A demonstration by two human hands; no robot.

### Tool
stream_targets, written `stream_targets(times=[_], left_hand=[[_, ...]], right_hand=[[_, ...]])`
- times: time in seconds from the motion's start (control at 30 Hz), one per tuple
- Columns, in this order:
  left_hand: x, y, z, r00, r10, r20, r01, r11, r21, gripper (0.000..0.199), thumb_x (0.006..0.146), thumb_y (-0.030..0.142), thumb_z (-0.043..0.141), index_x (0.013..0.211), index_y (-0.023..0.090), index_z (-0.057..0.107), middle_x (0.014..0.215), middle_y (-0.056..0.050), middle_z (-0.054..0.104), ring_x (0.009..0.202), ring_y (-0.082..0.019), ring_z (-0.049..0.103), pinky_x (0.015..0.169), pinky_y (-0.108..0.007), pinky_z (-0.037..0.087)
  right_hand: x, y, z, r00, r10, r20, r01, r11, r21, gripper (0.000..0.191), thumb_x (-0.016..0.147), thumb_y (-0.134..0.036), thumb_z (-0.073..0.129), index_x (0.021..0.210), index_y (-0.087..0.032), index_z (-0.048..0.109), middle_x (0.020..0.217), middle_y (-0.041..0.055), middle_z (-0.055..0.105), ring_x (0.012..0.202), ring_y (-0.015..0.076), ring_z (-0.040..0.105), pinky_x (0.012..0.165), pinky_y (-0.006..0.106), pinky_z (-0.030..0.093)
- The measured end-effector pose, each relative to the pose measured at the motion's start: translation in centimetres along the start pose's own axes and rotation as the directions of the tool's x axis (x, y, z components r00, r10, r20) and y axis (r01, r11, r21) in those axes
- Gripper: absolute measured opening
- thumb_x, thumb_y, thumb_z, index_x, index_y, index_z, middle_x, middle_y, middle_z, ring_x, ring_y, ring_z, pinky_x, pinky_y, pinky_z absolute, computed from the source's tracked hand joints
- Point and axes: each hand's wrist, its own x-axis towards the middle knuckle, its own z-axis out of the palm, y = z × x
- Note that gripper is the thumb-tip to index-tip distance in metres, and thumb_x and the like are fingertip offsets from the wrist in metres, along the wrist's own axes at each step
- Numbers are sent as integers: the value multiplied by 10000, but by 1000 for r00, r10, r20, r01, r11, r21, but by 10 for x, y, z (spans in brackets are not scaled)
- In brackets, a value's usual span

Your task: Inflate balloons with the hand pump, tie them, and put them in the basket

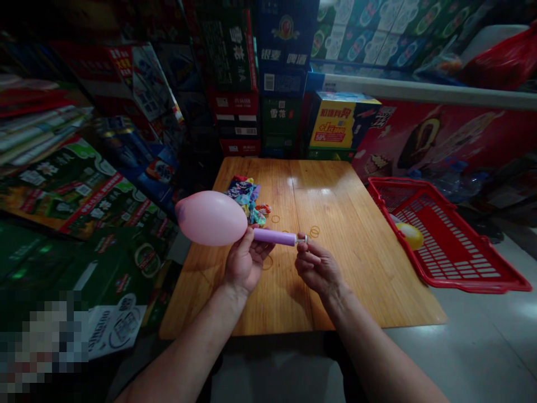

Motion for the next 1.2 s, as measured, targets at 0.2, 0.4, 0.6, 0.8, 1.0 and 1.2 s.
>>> stream_targets(times=[0.2,0.4,0.6,0.8,1.0,1.2], left_hand=[[6,25,0,991,126,-37,-127,992,-18,238,839,308,744,1025,178,672,1026,-113,753,1023,-249,708,944,-443,536],[-8,-1,4,999,41,-8,-41,999,-2,260,857,341,731,1061,192,670,1049,-96,752,1014,-231,705,960,-463,524],[6,18,-2,998,61,5,-61,998,11,266,832,336,754,1035,184,673,1025,-98,756,1031,-246,707,971,-460,522],[-4,13,2,994,104,30,-106,994,38,305,836,380,749,1079,213,668,1092,-87,746,1057,-250,698,971,-479,517],[-5,6,2,999,48,21,-48,998,33,280,823,347,763,1035,187,675,1032,-91,754,1030,-244,705,974,-456,519],[8,32,-4,986,167,-20,-167,986,4,244,839,331,748,1028,193,679,1040,-93,755,1042,-239,703,963,-431,532]], right_hand=[[-9,-19,2,996,-89,24,89,996,14,119,947,-103,549,1022,-103,640,702,-28,651,369,-28,362,399,91,340],[1,14,5,998,-58,-1,58,998,1,126,906,-154,647,1018,-98,650,695,-26,654,382,-18,361,402,108,349],[-6,-10,5,999,-42,-18,42,999,-12,103,922,-121,608,1018,-114,644,702,-29,653,377,-18,349,402,102,345],[-6,-1,5,997,-80,-4,80,997,10,92,917,-131,628,1008,-124,643,696,-42,644,389,-13,362,409,110,348],[-4,9,6,1000,-13,23,14,999,-44,103,932,-145,602,1021,-109,640,716,-19,658,397,-10,349,415,114,352],[-7,-12,9,997,-81,-14,81,997,-8,70,930,-125,594,986,-135,634,679,-49,638,371,-15,331,397,104,316]])
